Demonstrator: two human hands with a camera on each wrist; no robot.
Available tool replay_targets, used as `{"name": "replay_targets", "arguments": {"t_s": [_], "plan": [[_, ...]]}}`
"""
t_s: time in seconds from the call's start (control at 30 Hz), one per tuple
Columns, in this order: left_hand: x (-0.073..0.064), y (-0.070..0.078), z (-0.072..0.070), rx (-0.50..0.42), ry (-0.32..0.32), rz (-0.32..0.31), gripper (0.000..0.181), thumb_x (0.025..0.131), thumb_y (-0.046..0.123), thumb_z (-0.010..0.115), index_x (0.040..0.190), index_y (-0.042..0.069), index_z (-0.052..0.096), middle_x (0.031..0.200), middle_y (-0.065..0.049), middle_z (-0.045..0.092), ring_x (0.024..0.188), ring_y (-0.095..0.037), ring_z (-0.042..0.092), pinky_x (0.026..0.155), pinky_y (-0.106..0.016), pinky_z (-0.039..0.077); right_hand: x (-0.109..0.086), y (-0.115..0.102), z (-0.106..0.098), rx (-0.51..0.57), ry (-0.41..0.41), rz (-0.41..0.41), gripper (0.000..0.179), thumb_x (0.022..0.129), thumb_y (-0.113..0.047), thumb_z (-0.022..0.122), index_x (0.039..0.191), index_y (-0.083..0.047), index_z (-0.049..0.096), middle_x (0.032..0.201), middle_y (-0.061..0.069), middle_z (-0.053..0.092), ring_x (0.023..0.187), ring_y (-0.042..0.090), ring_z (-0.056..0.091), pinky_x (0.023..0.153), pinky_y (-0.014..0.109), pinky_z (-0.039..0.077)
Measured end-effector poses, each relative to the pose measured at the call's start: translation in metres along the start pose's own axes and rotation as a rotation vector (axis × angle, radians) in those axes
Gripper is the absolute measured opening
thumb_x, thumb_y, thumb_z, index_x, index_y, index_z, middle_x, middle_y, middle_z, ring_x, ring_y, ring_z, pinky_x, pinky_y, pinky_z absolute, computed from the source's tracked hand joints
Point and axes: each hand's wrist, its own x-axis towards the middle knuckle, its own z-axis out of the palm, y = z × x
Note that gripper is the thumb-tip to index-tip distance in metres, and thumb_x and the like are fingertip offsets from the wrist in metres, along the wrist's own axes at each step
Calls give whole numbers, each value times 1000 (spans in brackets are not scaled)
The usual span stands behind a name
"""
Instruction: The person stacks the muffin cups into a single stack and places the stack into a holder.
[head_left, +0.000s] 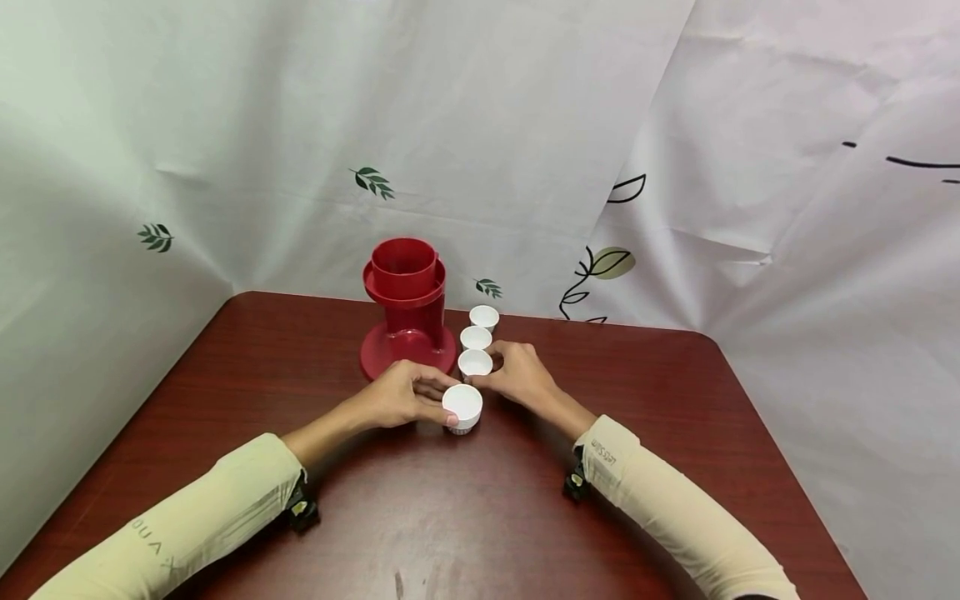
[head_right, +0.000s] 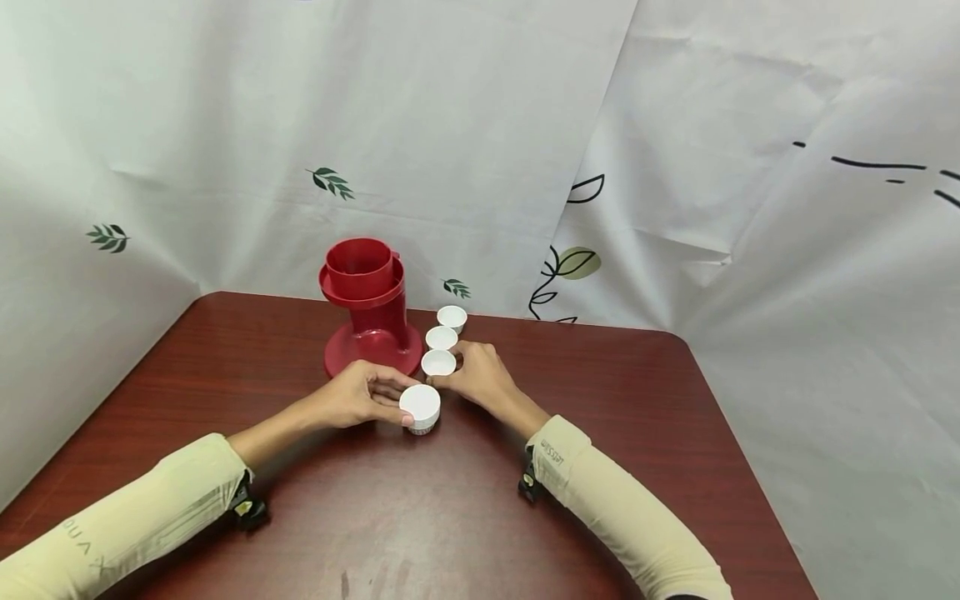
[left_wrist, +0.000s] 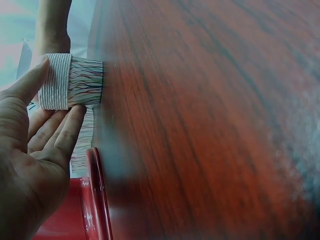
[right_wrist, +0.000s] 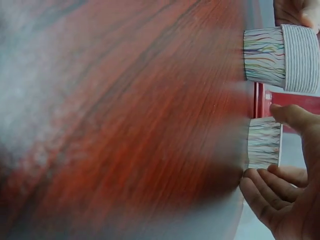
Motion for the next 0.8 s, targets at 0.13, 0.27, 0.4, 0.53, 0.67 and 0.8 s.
{"name": "replay_targets", "arguments": {"t_s": [0.13,0.27,0.4,0.53,0.67,0.8], "plan": [[-1,1,1,10,3,0,47,89,6,96,131,-6,79,122,-21,85,111,-27,84,96,-28,68,0,3,-2,25,-29,-17,46,84,-34,97,119,-6,84,98,3,86,86,12,77,77,31,63],[-3,1,0,18,8,6,46,89,6,96,131,-5,79,122,-20,85,111,-27,84,95,-26,68,3,20,2,42,-50,-78,50,84,-36,96,122,-7,83,102,4,86,90,13,78,80,31,63],[-3,0,1,15,8,12,47,89,6,95,132,-5,79,122,-21,85,112,-29,84,96,-27,68,-1,28,0,76,-63,-100,52,86,-38,96,127,-8,83,108,3,87,95,13,79,82,30,64],[-3,0,1,28,14,6,46,90,8,96,131,-4,80,121,-19,86,112,-29,84,97,-28,68,-14,8,-17,136,-95,-20,55,85,-31,97,132,-6,81,115,8,86,103,19,83,91,36,68],[-4,1,1,38,24,-6,46,89,8,97,130,-4,80,121,-19,86,112,-29,85,96,-29,69,-22,3,-26,181,-88,20,56,86,-29,98,134,-7,80,118,9,86,105,19,85,93,35,69],[-4,2,1,36,24,-7,46,89,7,96,130,-5,80,121,-20,85,113,-30,84,97,-30,69,-28,2,-35,231,-72,35,57,85,-24,98,136,-6,79,121,11,86,108,21,85,95,36,70]]}}
